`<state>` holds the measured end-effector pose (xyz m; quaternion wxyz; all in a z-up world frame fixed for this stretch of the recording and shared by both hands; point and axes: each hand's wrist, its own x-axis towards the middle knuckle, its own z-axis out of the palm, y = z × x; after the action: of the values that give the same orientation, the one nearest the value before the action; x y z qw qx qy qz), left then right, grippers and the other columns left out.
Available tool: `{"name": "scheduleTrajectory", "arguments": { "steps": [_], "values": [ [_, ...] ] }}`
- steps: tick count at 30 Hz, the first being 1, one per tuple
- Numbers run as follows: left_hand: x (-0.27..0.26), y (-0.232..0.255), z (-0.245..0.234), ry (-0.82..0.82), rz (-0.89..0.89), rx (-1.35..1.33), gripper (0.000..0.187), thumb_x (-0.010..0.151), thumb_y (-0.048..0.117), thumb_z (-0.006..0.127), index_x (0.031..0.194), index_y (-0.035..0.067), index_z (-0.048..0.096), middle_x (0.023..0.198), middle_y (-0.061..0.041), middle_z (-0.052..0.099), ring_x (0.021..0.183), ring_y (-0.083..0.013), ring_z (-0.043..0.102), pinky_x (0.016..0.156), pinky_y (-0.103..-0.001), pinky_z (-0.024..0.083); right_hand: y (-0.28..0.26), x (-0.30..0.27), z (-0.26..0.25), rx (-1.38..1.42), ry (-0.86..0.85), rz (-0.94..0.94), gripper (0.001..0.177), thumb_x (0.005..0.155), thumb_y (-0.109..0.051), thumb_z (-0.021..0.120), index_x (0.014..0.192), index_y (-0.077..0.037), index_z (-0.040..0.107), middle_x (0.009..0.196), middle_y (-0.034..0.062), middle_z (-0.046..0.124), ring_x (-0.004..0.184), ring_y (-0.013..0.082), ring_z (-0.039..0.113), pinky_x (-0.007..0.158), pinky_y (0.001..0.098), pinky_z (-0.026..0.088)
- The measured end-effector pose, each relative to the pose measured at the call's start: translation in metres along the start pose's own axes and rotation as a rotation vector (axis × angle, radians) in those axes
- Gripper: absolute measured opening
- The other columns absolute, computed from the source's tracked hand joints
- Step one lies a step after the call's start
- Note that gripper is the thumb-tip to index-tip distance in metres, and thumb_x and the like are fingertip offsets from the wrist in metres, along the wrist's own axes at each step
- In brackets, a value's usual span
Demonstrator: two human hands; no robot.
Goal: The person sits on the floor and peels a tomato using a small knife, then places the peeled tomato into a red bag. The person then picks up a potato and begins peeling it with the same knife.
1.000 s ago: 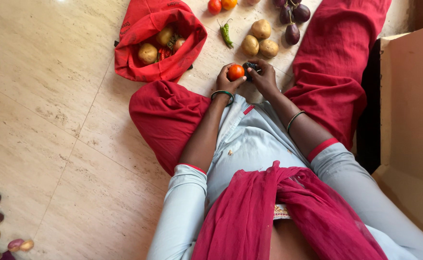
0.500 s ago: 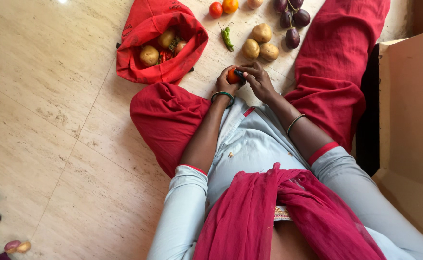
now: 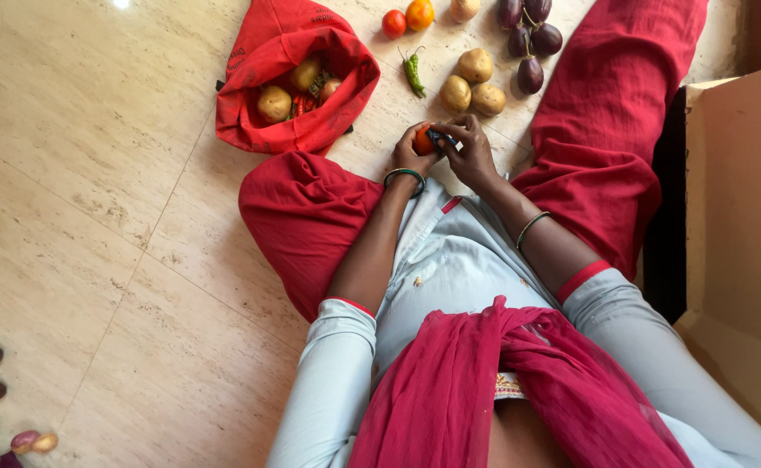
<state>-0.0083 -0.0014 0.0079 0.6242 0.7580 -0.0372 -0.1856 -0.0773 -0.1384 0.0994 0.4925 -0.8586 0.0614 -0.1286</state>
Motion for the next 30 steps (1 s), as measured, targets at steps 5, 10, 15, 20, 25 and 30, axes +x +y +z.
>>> {"name": "scheduleTrajectory", "arguments": {
  "steps": [5, 10, 15, 20, 25, 30],
  "values": [
    [-0.001, 0.0, -0.001, -0.008, 0.011, 0.017, 0.072, 0.064, 0.011, 0.093, 0.13, 0.006, 0.066, 0.121, -0.011, 0.074, 0.11, -0.0185, 0.07, 0.098, -0.033, 0.057, 0.009, 0.003, 0.002, 0.139, -0.002, 0.108, 0.034, 0.094, -0.003, 0.072, 0.126, -0.013, 0.074, 0.11, 0.0121, 0.062, 0.102, 0.0229, 0.069, 0.081, 0.0328, 0.059],
    [-0.001, -0.002, -0.003, -0.021, 0.041, 0.067, 0.072, 0.063, 0.012, 0.095, 0.128, 0.006, 0.066, 0.119, -0.011, 0.074, 0.11, -0.0185, 0.07, 0.097, -0.033, 0.057, 0.012, 0.003, -0.001, 0.072, -0.037, 0.141, 0.031, 0.099, -0.005, 0.068, 0.129, -0.01, 0.072, 0.11, 0.0145, 0.068, 0.095, 0.0231, 0.07, 0.081, 0.0358, 0.057],
    [-0.002, 0.002, -0.002, -0.006, 0.019, 0.056, 0.07, 0.063, 0.014, 0.096, 0.126, 0.006, 0.066, 0.117, -0.01, 0.074, 0.107, -0.0181, 0.07, 0.095, -0.033, 0.058, 0.0, 0.002, -0.001, 0.07, -0.066, 0.168, 0.032, 0.1, -0.006, 0.067, 0.132, -0.013, 0.071, 0.113, 0.0147, 0.071, 0.091, 0.0267, 0.072, 0.079, 0.0379, 0.056],
    [-0.001, -0.004, 0.002, 0.019, -0.02, -0.035, 0.067, 0.066, 0.012, 0.094, 0.126, 0.006, 0.067, 0.116, -0.009, 0.074, 0.105, -0.0166, 0.07, 0.093, -0.032, 0.06, -0.028, -0.005, -0.01, -0.148, -0.034, -0.049, 0.035, 0.096, -0.006, 0.071, 0.13, -0.013, 0.072, 0.114, 0.0153, 0.07, 0.097, 0.0354, 0.071, 0.079, 0.0435, 0.056],
    [0.002, -0.012, 0.002, -0.029, 0.038, -0.025, 0.068, 0.066, 0.007, 0.092, 0.128, 0.006, 0.067, 0.118, -0.01, 0.074, 0.106, -0.0164, 0.07, 0.094, -0.032, 0.059, -0.039, -0.006, -0.009, -0.242, -0.042, -0.004, 0.032, 0.095, -0.01, 0.07, 0.126, -0.017, 0.074, 0.114, 0.0138, 0.071, 0.094, 0.0359, 0.071, 0.078, 0.0452, 0.056],
    [-0.01, 0.006, -0.003, -0.122, 0.064, 0.12, 0.068, 0.067, 0.012, 0.093, 0.129, 0.006, 0.067, 0.116, -0.011, 0.076, 0.106, -0.0183, 0.071, 0.094, -0.033, 0.058, -0.014, 0.0, -0.007, -0.152, -0.029, 0.125, 0.026, 0.101, -0.016, 0.068, 0.127, -0.017, 0.074, 0.109, 0.0144, 0.07, 0.094, 0.0356, 0.071, 0.079, 0.045, 0.056]
  ]
}}
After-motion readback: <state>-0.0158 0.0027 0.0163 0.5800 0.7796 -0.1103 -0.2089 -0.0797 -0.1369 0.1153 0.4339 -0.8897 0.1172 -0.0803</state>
